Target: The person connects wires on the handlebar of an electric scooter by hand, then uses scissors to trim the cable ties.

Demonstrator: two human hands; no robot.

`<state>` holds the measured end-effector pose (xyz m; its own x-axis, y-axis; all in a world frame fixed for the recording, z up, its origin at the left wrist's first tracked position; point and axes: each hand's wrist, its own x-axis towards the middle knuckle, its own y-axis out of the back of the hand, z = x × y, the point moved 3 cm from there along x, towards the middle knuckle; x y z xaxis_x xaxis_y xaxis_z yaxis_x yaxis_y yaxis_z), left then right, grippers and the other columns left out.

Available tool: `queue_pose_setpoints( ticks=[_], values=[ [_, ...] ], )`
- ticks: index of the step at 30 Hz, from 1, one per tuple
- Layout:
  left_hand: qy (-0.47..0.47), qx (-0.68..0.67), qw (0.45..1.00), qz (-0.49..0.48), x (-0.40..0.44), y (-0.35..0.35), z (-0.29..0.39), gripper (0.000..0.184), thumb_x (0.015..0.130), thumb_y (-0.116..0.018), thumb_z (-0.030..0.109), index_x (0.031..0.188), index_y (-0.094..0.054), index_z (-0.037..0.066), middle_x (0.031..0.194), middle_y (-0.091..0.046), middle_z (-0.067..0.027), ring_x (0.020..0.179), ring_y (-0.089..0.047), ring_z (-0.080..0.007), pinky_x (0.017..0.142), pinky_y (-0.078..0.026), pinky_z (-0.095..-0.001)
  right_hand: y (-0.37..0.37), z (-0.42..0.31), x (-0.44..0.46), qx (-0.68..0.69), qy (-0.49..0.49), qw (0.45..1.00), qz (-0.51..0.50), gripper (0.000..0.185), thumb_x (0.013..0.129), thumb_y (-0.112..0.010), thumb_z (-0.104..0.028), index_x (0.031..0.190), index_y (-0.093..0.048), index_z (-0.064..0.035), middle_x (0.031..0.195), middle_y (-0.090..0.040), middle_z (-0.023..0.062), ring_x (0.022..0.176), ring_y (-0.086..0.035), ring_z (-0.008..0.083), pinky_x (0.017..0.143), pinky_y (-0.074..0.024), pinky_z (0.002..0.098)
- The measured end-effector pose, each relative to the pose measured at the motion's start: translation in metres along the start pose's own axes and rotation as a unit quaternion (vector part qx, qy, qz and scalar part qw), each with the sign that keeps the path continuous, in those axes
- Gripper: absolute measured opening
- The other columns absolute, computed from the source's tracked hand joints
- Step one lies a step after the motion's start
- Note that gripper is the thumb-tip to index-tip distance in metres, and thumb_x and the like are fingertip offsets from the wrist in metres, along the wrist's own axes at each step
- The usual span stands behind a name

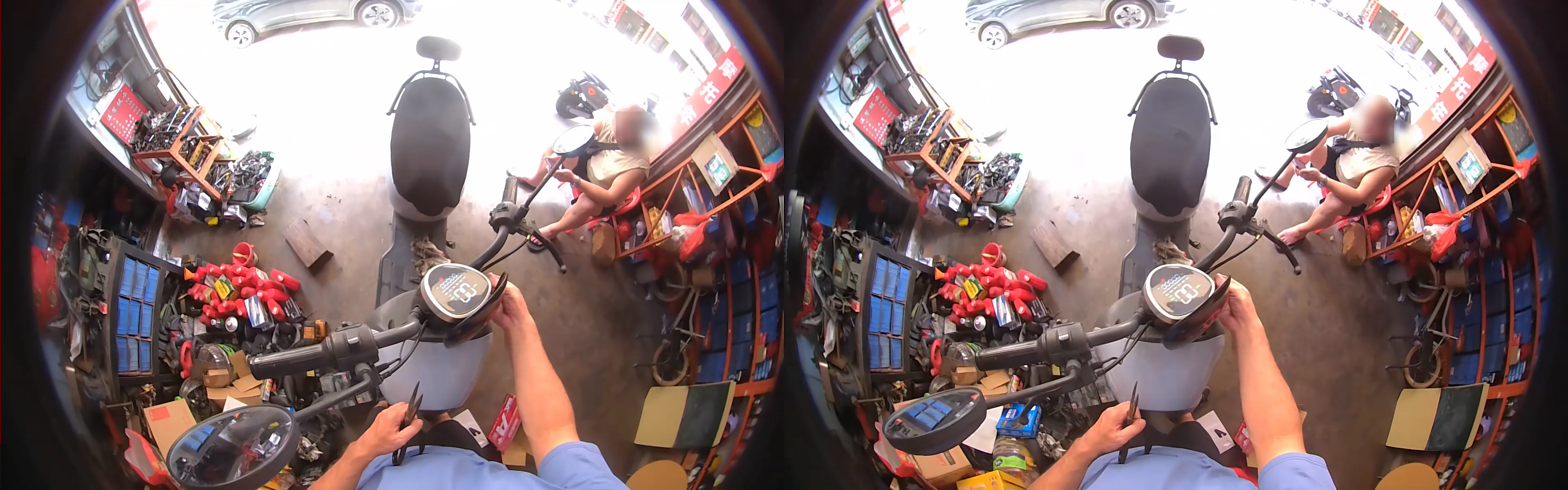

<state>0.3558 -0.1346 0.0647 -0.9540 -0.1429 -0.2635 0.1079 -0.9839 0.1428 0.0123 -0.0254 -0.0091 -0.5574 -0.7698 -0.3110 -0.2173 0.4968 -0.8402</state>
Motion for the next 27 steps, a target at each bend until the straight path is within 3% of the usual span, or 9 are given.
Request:
queue_pose_setpoints(
  ticks=[2, 6, 11, 12, 15, 16, 18, 23, 27],
  values=[
    [-0.024, 0.013, 1.000, 0.002, -0.002, 0.003, 0.004, 0.018, 0.083, -0.064, 0.014, 0.077, -0.052, 0.001, 0.066, -0.047, -0.0073, 0.060, -0.046, -0.0185, 0.057, -0.040, -0.0327, -0.019, 0.003, -0.008, -0.058, 0.011, 0.978, 0.202, 0.011, 0.086, -0.064, -0.010, 0.085, -0.058, -0.0014, 0.082, -0.064, 0.0093, 0.074, -0.063, 0.0210, 0.069, -0.0542, 0.0340],
    [-0.002, 0.071, 0.996, 0.046, -0.027, 0.024, -0.015, 0.018, 0.081, -0.065, 0.015, 0.077, -0.054, 0.001, 0.066, -0.049, -0.0085, 0.060, -0.048, -0.0188, 0.057, -0.040, -0.0326, 0.003, 0.007, 0.003, -0.063, 0.026, 0.987, 0.146, 0.022, 0.088, -0.064, -0.019, 0.095, -0.060, 0.0020, 0.088, -0.065, 0.0114, 0.079, -0.064, 0.0207, 0.071, -0.0550, 0.0332],
    [0.217, 0.001, 0.944, 0.248, -0.057, 0.074, -0.086, 0.016, 0.083, -0.062, 0.014, 0.075, -0.054, 0.002, 0.064, -0.052, -0.0007, 0.060, -0.046, -0.0096, 0.057, -0.040, -0.0281, -0.015, 0.009, -0.002, -0.076, 0.030, 0.988, 0.132, 0.025, 0.089, -0.064, -0.020, 0.095, -0.060, 0.0036, 0.089, -0.066, 0.0118, 0.079, -0.064, 0.0198, 0.071, -0.0547, 0.0317],
    [0.099, -0.036, 0.962, 0.253, -0.043, 0.092, -0.065, 0.016, 0.085, -0.061, 0.014, 0.075, -0.055, 0.003, 0.063, -0.050, 0.0014, 0.059, -0.047, -0.0089, 0.056, -0.039, -0.0275, -0.015, 0.008, -0.003, -0.075, 0.038, 0.989, 0.125, 0.025, 0.089, -0.063, -0.020, 0.096, -0.060, 0.0041, 0.089, -0.066, 0.0118, 0.079, -0.064, 0.0200, 0.071, -0.0547, 0.0318],
    [0.142, -0.133, 0.931, 0.310, -0.013, 0.122, -0.064, 0.010, 0.083, -0.063, 0.013, 0.080, -0.056, 0.005, 0.068, -0.053, 0.0023, 0.061, -0.049, -0.0062, 0.056, -0.040, -0.0241, -0.011, 0.008, -0.006, -0.063, 0.034, 0.986, 0.150, 0.020, 0.089, -0.062, -0.016, 0.094, -0.061, 0.0029, 0.089, -0.065, 0.0119, 0.079, -0.064, 0.0199, 0.071, -0.0546, 0.0322],
    [0.057, -0.105, 0.935, 0.334, 0.000, 0.130, -0.058, 0.010, 0.083, -0.063, 0.013, 0.081, -0.058, 0.004, 0.070, -0.055, 0.0036, 0.063, -0.050, -0.0055, 0.058, -0.042, -0.0227, -0.010, 0.008, -0.008, -0.058, 0.039, 0.984, 0.164, 0.017, 0.089, -0.061, -0.014, 0.093, -0.061, 0.0021, 0.088, -0.065, 0.0115, 0.079, -0.064, 0.0197, 0.071, -0.0545, 0.0322],
    [0.036, -0.090, 0.939, 0.330, 0.010, 0.142, -0.060, 0.015, 0.084, -0.063, 0.012, 0.089, -0.062, -0.002, 0.079, -0.061, -0.0012, 0.073, -0.057, -0.0095, 0.068, -0.047, -0.0238, -0.006, 0.007, -0.020, -0.041, 0.053, 0.976, 0.205, 0.013, 0.089, -0.058, -0.011, 0.095, -0.059, 0.0001, 0.085, -0.064, 0.0095, 0.076, -0.063, 0.0191, 0.070, -0.0539, 0.0331],
    [-0.034, -0.466, 0.851, 0.240, 0.037, 0.164, -0.033, 0.024, 0.093, -0.058, 0.024, 0.095, -0.057, 0.000, 0.070, -0.053, 0.0009, 0.065, -0.052, -0.0083, 0.063, -0.045, -0.0239, -0.004, -0.003, -0.075, -0.142, 0.133, 0.939, 0.284, 0.012, 0.093, -0.054, -0.014, 0.100, -0.055, -0.0046, 0.081, -0.061, 0.0032, 0.066, -0.057, 0.0141, 0.060, -0.0487, 0.0277],
    [-0.091, -0.525, 0.814, 0.233, 0.039, 0.165, -0.022, 0.019, 0.094, -0.055, 0.018, 0.099, -0.056, -0.001, 0.067, -0.047, 0.0039, 0.061, -0.048, -0.0067, 0.058, -0.041, -0.0231, -0.035, -0.010, -0.114, -0.241, 0.265, 0.873, 0.332, 0.009, 0.094, -0.053, -0.012, 0.100, -0.055, -0.0069, 0.080, -0.058, 0.0009, 0.066, -0.054, 0.0103, 0.060, -0.0451, 0.0229]
  ],
)
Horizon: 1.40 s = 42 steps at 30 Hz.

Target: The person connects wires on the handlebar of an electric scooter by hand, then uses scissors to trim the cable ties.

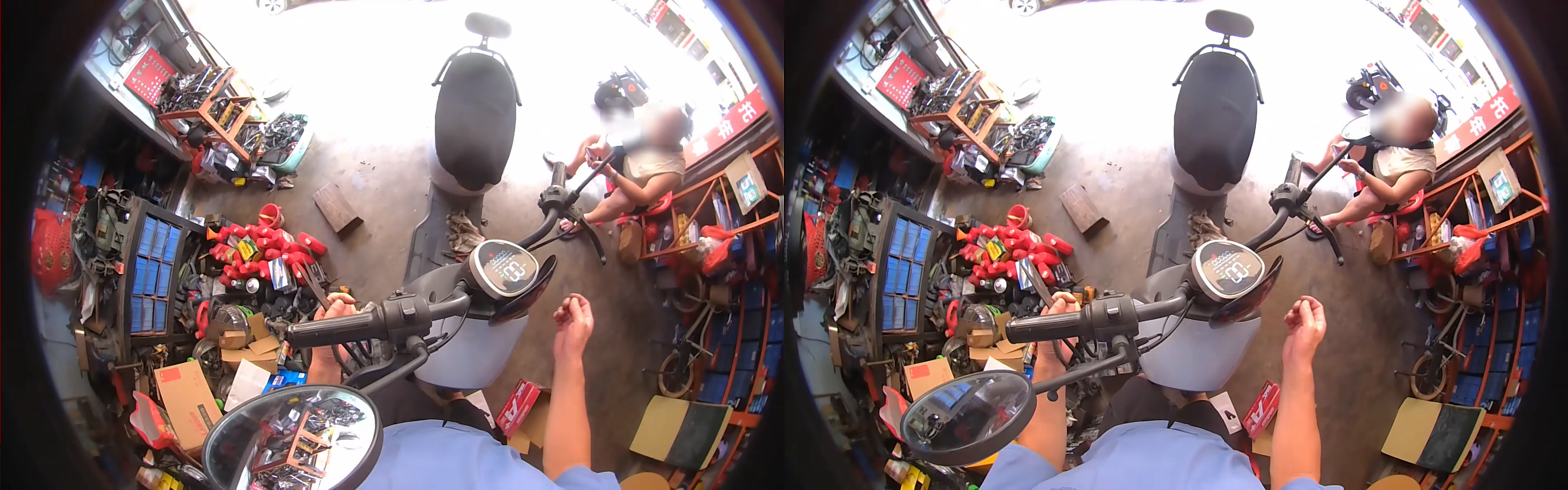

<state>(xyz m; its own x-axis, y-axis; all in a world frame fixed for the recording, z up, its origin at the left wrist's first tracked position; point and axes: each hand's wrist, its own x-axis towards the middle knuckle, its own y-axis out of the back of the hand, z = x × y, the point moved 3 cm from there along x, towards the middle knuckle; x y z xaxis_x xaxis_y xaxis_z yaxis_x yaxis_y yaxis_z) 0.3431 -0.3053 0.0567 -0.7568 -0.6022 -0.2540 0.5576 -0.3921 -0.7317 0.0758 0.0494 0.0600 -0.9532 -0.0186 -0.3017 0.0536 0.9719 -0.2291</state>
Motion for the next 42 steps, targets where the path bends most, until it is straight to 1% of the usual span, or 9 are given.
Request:
queue_pose_setpoints(
  ticks=[3, 10, 12, 17, 19, 27, 32, 35, 42],
  values=[
    [0.043, 0.133, 0.987, 0.076, 0.003, 0.003, -0.009, 0.017, 0.092, -0.057, 0.015, 0.099, -0.059, 0.000, 0.068, -0.048, 0.0050, 0.062, -0.047, -0.0047, 0.056, -0.040, -0.0228, -0.030, -0.043, -0.029, -0.008, 0.110, 0.993, -0.036, 0.007, 0.094, -0.052, -0.009, 0.100, -0.055, -0.0061, 0.082, -0.056, 0.0014, 0.067, -0.051, 0.0091, 0.063, -0.0433, 0.0220],
    [0.080, 0.394, 0.914, -0.058, 0.084, 0.005, -0.044, 0.017, 0.085, -0.062, 0.015, 0.094, -0.067, 0.001, 0.076, -0.058, 0.0033, 0.067, -0.050, -0.0061, 0.061, -0.041, -0.0234, -0.122, -0.101, -0.075, -0.088, 0.229, 0.945, -0.214, 0.005, 0.094, -0.050, -0.002, 0.099, -0.052, -0.0019, 0.083, -0.054, 0.0040, 0.070, -0.051, 0.0088, 0.065, -0.0439, 0.0213],
    [0.129, 0.502, 0.847, -0.119, 0.098, -0.013, -0.047, 0.028, 0.086, -0.064, 0.021, 0.104, -0.065, 0.000, 0.079, -0.059, 0.0020, 0.069, -0.051, -0.0046, 0.061, -0.041, -0.0221, -0.135, -0.099, -0.085, -0.089, 0.227, 0.939, -0.241, 0.005, 0.094, -0.050, -0.002, 0.099, -0.052, -0.0016, 0.081, -0.055, 0.0039, 0.069, -0.051, 0.0083, 0.065, -0.0441, 0.0210],
    [0.196, 0.491, 0.814, -0.242, 0.133, -0.027, -0.073, 0.032, 0.083, -0.066, 0.023, 0.108, -0.065, 0.002, 0.078, -0.058, 0.0020, 0.070, -0.051, -0.0080, 0.061, -0.041, -0.0276, -0.117, -0.083, -0.102, -0.131, 0.232, 0.940, -0.211, 0.005, 0.094, -0.052, -0.004, 0.099, -0.052, -0.0016, 0.081, -0.056, 0.0038, 0.068, -0.051, 0.0078, 0.063, -0.0440, 0.0203],
    [0.262, 0.497, 0.790, -0.247, 0.144, -0.023, -0.082, 0.032, 0.079, -0.065, 0.020, 0.107, -0.068, 0.004, 0.095, -0.068, -0.0058, 0.088, -0.061, -0.0147, 0.080, -0.048, -0.0294, -0.092, -0.072, -0.100, -0.128, 0.200, 0.956, -0.169, 0.004, 0.094, -0.051, -0.004, 0.097, -0.053, -0.0021, 0.080, -0.056, 0.0034, 0.067, -0.051, 0.0078, 0.063, -0.0440, 0.0204],
    [0.393, 0.379, 0.801, -0.245, 0.160, 0.012, -0.130, 0.030, 0.081, -0.068, 0.021, 0.105, -0.065, 0.004, 0.089, -0.065, -0.0031, 0.083, -0.059, -0.0110, 0.076, -0.047, -0.0270, 0.001, -0.007, -0.099, -0.171, 0.066, 0.983, -0.002, 0.005, 0.092, -0.052, -0.005, 0.094, -0.056, -0.0023, 0.074, -0.057, 0.0035, 0.062, -0.052, 0.0093, 0.059, -0.0435, 0.0219],
    [0.265, 0.513, 0.774, -0.259, 0.179, 0.016, -0.146, 0.035, 0.080, -0.071, 0.029, 0.103, -0.067, 0.003, 0.086, -0.064, -0.0028, 0.080, -0.056, -0.0116, 0.074, -0.046, -0.0282, 0.023, 0.024, -0.114, -0.198, 0.027, 0.979, 0.030, 0.006, 0.092, -0.052, -0.004, 0.095, -0.056, -0.0019, 0.075, -0.058, 0.0038, 0.060, -0.054, 0.0089, 0.056, -0.0458, 0.0220],
    [0.328, 0.551, 0.721, -0.263, 0.183, 0.015, -0.144, 0.039, 0.080, -0.070, 0.034, 0.101, -0.068, 0.000, 0.084, -0.065, -0.0046, 0.078, -0.058, -0.0126, 0.074, -0.047, -0.0289, 0.030, 0.033, -0.119, -0.210, 0.019, 0.977, 0.035, 0.007, 0.092, -0.051, -0.005, 0.095, -0.057, -0.0017, 0.075, -0.059, 0.0040, 0.060, -0.055, 0.0088, 0.056, -0.0464, 0.0221],
    [0.287, 0.614, 0.676, -0.289, 0.203, 0.031, -0.164, 0.047, 0.077, -0.069, 0.040, 0.100, -0.069, -0.001, 0.083, -0.067, -0.0065, 0.076, -0.060, -0.0139, 0.074, -0.048, -0.0302, 0.041, 0.048, -0.125, -0.232, 0.010, 0.971, 0.048, 0.007, 0.092, -0.052, -0.005, 0.095, -0.057, -0.0012, 0.075, -0.060, 0.0040, 0.060, -0.055, 0.0086, 0.056, -0.0469, 0.0223]
  ],
)
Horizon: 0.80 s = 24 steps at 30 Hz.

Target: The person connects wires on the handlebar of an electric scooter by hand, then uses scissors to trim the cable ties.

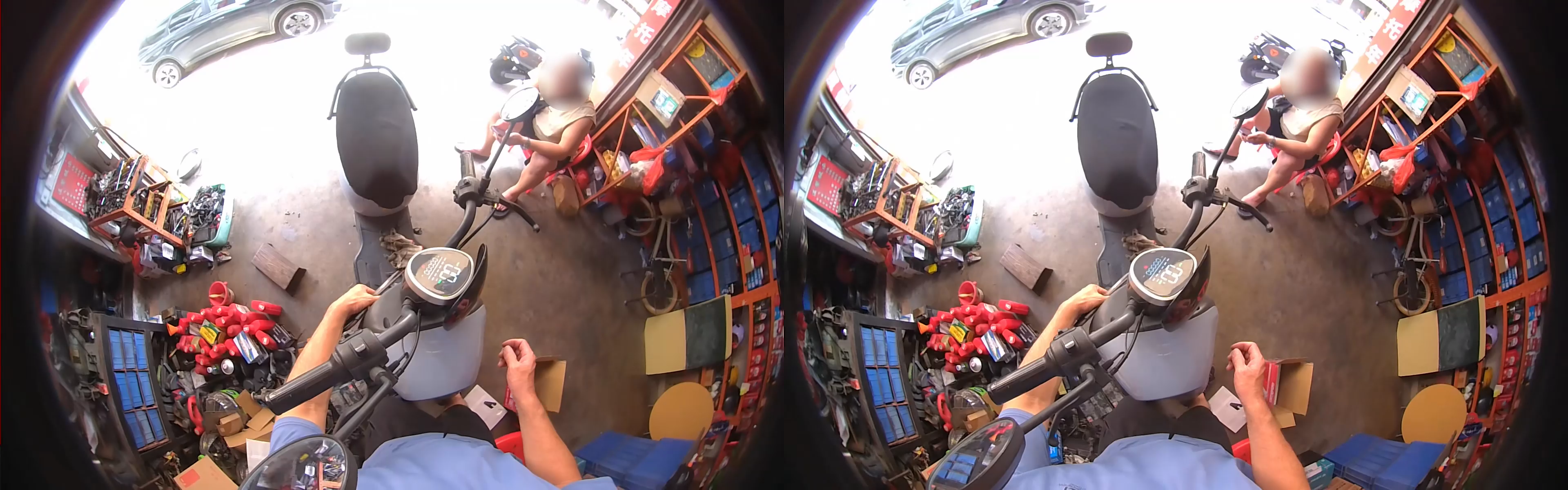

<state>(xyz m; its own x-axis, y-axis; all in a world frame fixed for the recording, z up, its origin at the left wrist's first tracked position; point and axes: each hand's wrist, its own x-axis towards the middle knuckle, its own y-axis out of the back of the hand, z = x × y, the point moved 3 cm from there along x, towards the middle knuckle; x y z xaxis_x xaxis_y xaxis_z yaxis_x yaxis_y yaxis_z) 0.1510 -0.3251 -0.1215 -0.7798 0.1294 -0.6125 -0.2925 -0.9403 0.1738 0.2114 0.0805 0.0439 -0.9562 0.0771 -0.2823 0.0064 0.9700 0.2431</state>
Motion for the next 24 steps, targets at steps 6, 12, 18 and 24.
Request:
queue_pose_setpoints(
  ticks=[6, 12, 18, 24],
  values=[
    [-0.007, -0.032, 0.999, -0.024, 0.011, -0.004, -0.001, 0.045, 0.073, -0.069, 0.036, 0.100, -0.070, 0.000, 0.087, -0.068, -0.0080, 0.079, -0.062, -0.0159, 0.077, -0.049, -0.0328, -0.004, 0.008, -0.005, -0.014, -0.013, 1.000, -0.007, 0.008, 0.091, -0.053, -0.005, 0.095, -0.058, -0.0002, 0.075, -0.060, 0.0044, 0.059, -0.055, 0.0094, 0.056, -0.0472, 0.0228],
    [0.052, 0.078, 0.995, 0.037, -0.028, 0.004, 0.050, 0.038, 0.074, -0.070, 0.035, 0.093, -0.073, 0.002, 0.085, -0.068, -0.0072, 0.076, -0.061, -0.0144, 0.073, -0.049, -0.0319, -0.007, 0.019, -0.010, -0.001, -0.027, 0.999, -0.020, 0.008, 0.090, -0.054, -0.004, 0.095, -0.058, 0.0001, 0.075, -0.060, 0.0049, 0.060, -0.056, 0.0099, 0.056, -0.0472, 0.0230],
    [0.054, 0.046, 0.997, 0.032, 0.045, 0.025, 0.143, 0.038, 0.074, -0.071, 0.034, 0.093, -0.073, 0.001, 0.084, -0.068, -0.0072, 0.075, -0.061, -0.0144, 0.073, -0.049, -0.0318, -0.010, 0.025, -0.014, -0.026, -0.047, 0.998, -0.023, 0.008, 0.090, -0.054, -0.005, 0.095, -0.057, 0.0001, 0.075, -0.060, 0.0048, 0.060, -0.056, 0.0103, 0.057, -0.0478, 0.0230],
    [0.060, 0.017, 0.998, 0.031, 0.034, 0.004, 0.112, 0.038, 0.073, -0.071, 0.034, 0.093, -0.072, 0.001, 0.084, -0.068, -0.0072, 0.074, -0.061, -0.0143, 0.072, -0.049, -0.0318, -0.010, 0.028, -0.016, -0.038, -0.043, 0.998, -0.015, 0.008, 0.090, -0.054, -0.005, 0.095, -0.058, -0.0001, 0.074, -0.060, 0.0049, 0.059, -0.056, 0.0099, 0.055, -0.0481, 0.0229]
  ],
)
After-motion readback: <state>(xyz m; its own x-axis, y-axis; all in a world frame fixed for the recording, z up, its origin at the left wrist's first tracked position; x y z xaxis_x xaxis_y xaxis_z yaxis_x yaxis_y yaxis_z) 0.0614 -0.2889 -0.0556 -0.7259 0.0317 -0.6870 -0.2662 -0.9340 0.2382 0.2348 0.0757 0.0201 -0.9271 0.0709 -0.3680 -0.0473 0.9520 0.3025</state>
